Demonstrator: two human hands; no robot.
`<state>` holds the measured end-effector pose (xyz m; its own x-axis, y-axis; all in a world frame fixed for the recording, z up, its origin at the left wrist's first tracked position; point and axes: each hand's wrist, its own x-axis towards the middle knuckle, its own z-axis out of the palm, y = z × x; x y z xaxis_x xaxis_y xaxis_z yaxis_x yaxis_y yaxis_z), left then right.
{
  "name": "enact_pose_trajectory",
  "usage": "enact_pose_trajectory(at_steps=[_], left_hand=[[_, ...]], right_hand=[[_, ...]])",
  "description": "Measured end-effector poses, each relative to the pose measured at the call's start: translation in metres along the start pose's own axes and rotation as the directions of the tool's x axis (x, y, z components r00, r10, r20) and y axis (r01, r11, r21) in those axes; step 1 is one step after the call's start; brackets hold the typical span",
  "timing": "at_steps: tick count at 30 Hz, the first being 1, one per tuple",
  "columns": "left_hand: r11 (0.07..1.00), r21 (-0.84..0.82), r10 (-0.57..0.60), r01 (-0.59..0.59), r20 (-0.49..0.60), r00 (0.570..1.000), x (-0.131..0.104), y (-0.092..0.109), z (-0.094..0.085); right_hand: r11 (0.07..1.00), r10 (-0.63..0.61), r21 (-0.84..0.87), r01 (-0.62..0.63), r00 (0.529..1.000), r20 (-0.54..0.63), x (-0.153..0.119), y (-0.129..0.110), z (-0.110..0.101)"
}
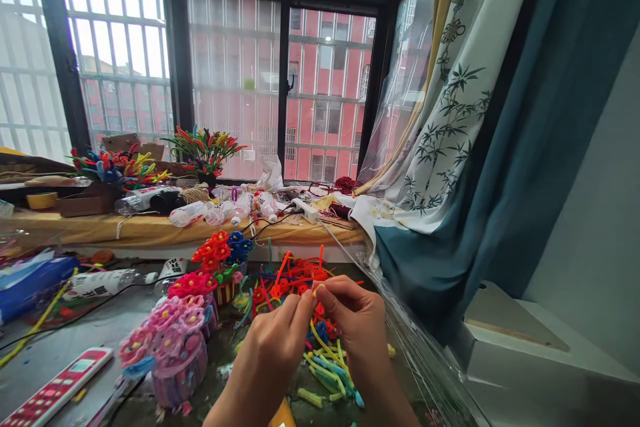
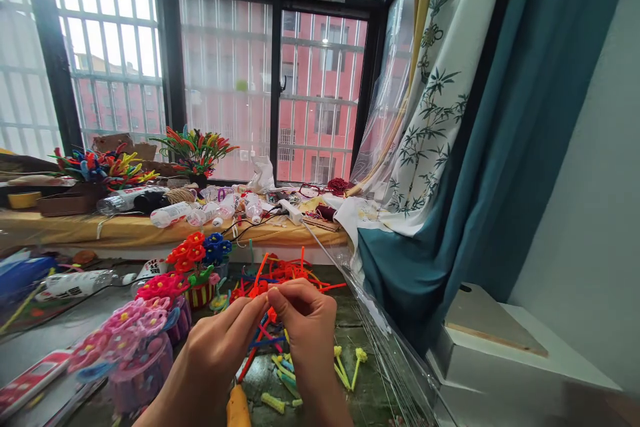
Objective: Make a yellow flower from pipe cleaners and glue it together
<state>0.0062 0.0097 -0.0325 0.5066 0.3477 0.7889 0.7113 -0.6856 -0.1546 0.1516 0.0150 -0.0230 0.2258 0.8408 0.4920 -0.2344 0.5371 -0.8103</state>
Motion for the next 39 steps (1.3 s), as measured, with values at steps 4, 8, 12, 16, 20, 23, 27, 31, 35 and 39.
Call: enact_pose_trajectory(at_steps=[4, 8, 12, 16, 20, 23, 27, 31, 35, 39], left_hand=[[1.0, 0.0, -0.004, 0.004, 0.026, 1.0, 0.003, 0.002, -0.004], [1.0, -0.011, -0.008, 0.008, 0.014, 1.0, 0.008, 0.003, -0.007], [1.0, 0.002, -0.016, 0.017, -0.057, 0.998, 0.007, 0.002, 0.005], [0.999, -0.025, -0.042, 0.039, -0.136, 0.99, -0.001, 0.0, 0.02], [0.985, -0.149, -0.104, 0.083, -0.144, 0.984, -0.002, 0.001, 0.02], [0.937, -0.308, -0.213, 0.168, -0.119, 0.97, 0.005, 0.002, 0.014], [0.805, -0.52, -0.361, 0.284, -0.05, 0.931, 0.016, 0.001, 0.004], [0.672, -0.65, -0.425, 0.354, 0.053, 0.904, 0.022, -0.001, -0.005], [0.598, -0.698, -0.457, 0.395, 0.109, 0.883, 0.023, -0.001, -0.016], [0.542, -0.713, -0.495, 0.444, 0.156, 0.855, 0.023, -0.006, -0.02]], right_hand=[[1.0, -0.007, -0.01, 0.007, 1.0, -0.009, -0.001, -0.002, 0.0], [0.999, 0.02, 0.025, -0.02, 0.999, -0.032, -0.003, -0.001, 0.003], [0.998, 0.038, 0.048, -0.035, 0.997, -0.062, -0.004, 0.003, 0.005], [0.958, 0.228, 0.199, -0.209, 0.97, -0.08, -0.001, 0.006, 0.003], [0.887, 0.386, 0.302, -0.349, 0.92, -0.069, 0.0, 0.005, 0.002], [0.857, 0.424, 0.344, -0.384, 0.904, -0.048, -0.001, 0.003, 0.003], [0.844, 0.416, 0.378, -0.381, 0.909, -0.012, -0.003, 0.003, 0.003], [0.847, 0.391, 0.364, -0.387, 0.918, 0.065, -0.002, 0.009, 0.001], [0.87, 0.361, 0.313, -0.381, 0.925, 0.121, -0.001, 0.007, 0.0], [0.929, 0.292, 0.194, -0.315, 0.946, 0.138, -0.002, -0.008, -0.001]])
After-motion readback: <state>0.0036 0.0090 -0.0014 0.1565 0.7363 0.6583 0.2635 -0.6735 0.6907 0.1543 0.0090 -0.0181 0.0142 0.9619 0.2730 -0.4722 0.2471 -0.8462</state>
